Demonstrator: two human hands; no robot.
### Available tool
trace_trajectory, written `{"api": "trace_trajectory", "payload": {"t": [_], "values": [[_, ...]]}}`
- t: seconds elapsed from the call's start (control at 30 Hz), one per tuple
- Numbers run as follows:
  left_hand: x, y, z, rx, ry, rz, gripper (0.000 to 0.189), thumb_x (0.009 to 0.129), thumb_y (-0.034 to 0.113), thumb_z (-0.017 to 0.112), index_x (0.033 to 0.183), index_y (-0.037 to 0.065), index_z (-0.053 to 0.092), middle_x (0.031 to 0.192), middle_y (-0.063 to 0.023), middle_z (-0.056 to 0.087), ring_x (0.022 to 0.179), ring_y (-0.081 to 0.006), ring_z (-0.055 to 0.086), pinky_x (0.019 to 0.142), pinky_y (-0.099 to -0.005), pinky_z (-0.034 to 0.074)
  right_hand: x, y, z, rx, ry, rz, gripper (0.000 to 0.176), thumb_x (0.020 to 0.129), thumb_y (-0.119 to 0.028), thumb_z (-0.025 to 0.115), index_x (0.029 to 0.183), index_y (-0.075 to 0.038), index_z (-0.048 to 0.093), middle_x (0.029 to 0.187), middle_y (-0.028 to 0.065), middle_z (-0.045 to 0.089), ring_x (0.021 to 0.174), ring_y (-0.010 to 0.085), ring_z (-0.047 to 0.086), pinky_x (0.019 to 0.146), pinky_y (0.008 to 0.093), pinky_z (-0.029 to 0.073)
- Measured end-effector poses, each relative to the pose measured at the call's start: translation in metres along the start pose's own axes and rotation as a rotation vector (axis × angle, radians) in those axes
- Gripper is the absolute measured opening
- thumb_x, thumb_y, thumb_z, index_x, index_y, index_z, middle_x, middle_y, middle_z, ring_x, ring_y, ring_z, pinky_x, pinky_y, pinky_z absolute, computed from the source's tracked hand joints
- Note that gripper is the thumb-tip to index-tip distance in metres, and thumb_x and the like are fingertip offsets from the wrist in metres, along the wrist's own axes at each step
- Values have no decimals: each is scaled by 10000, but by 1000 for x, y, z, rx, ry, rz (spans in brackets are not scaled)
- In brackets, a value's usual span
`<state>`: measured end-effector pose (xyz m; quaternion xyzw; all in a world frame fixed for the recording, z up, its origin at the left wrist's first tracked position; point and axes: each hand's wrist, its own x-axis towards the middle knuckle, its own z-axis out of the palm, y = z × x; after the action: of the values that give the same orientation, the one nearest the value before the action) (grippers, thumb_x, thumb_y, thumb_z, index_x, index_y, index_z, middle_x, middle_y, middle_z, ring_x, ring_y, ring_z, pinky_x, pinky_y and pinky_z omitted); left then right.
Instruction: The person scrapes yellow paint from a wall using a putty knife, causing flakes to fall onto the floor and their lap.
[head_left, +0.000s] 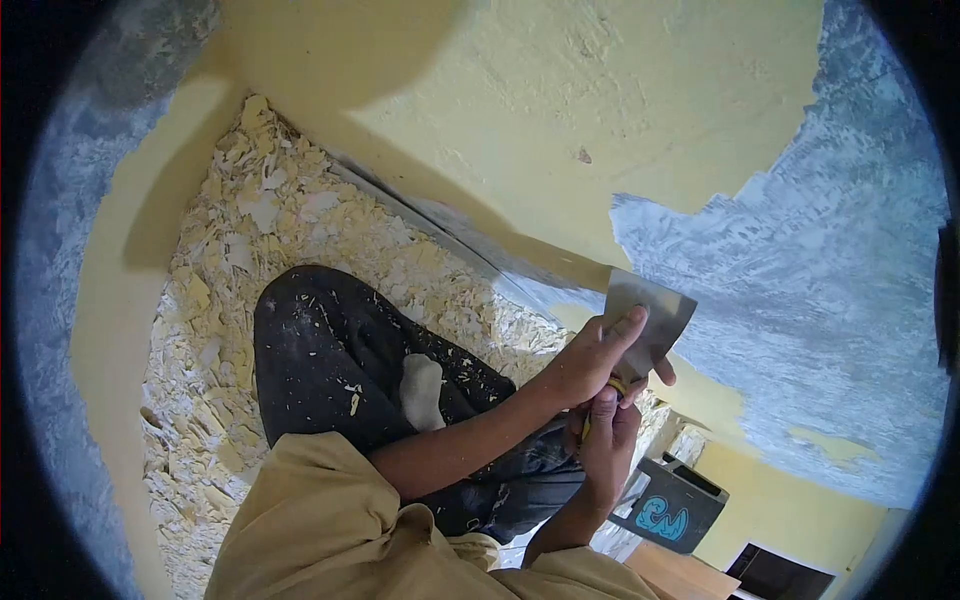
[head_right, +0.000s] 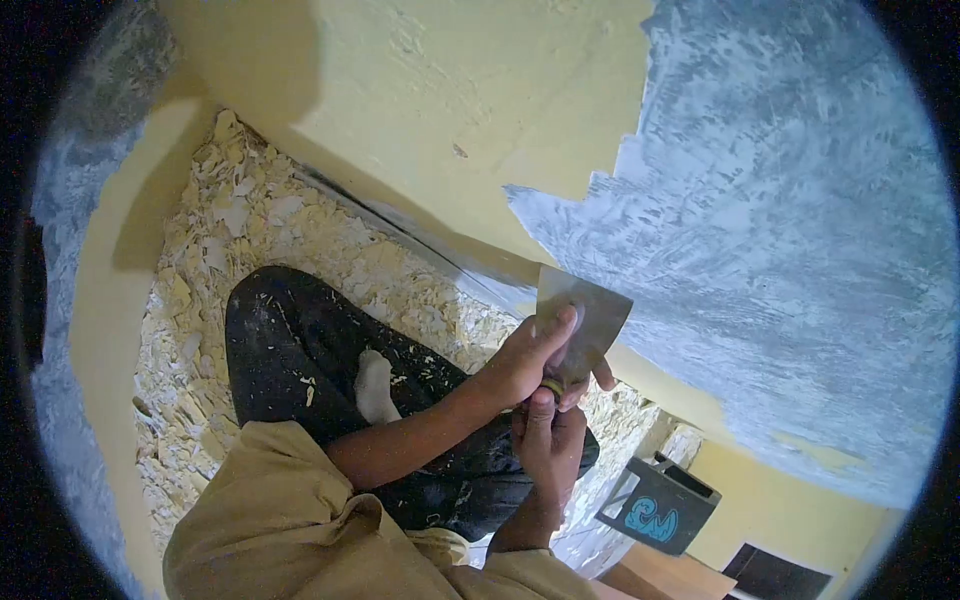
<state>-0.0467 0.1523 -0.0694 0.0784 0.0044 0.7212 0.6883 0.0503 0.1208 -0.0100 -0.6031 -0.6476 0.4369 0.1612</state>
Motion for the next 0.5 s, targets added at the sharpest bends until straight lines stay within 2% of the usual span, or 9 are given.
{"api": "trace_trajectory", "payload": {"t": [0.1, 0.23, 0.3, 0.4, 0.5], "values": [[0, 2, 0, -80, -41, 51, 430, 973, 439, 354, 1071, 42, 489, 810, -135, 649, 490, -125, 545, 423, -236, 441, 2, -4, 1, -5, -4, 6, 376, 962, -341, 458, 763, -26, 512, 564, -1, 490, 447, 67, 425, 394, 208, 305], [-2, 5, 4, -56, -21, 16, 425, 974, 434, 355, 1098, 46, 476, 824, -137, 646, 507, -137, 565, 425, -249, 455, -1, -7, 4, 67, 0, 7, 349, 960, -313, 471, 769, -24, 517, 570, -1, 497, 463, 65, 436, 410, 202, 308], [-3, 10, 9, -28, 60, 7, 423, 967, 435, 379, 1106, 48, 474, 813, -133, 644, 512, -141, 576, 416, -247, 457, -3, -12, 8, 128, 42, 15, 306, 959, -275, 480, 805, -14, 521, 589, 9, 510, 485, 66, 449, 432, 205, 320], [-3, 12, 9, -13, 37, 29, 426, 954, 444, 409, 1097, 49, 474, 812, -129, 648, 496, -131, 566, 400, -231, 443, -2, 0, -1, -1, 3, 19, 271, 958, -245, 485, 839, -3, 516, 613, 22, 523, 496, 75, 459, 442, 218, 331], [0, 6, 4, -41, -3, 51, 421, 946, 457, 423, 1040, 50, 475, 806, -125, 652, 473, -111, 544, 385, -213, 413, -1, 6, -1, 16, 25, -18, 220, 952, -199, 495, 877, 7, 515, 649, 31, 542, 524, 90, 476, 470, 231, 355]]}}
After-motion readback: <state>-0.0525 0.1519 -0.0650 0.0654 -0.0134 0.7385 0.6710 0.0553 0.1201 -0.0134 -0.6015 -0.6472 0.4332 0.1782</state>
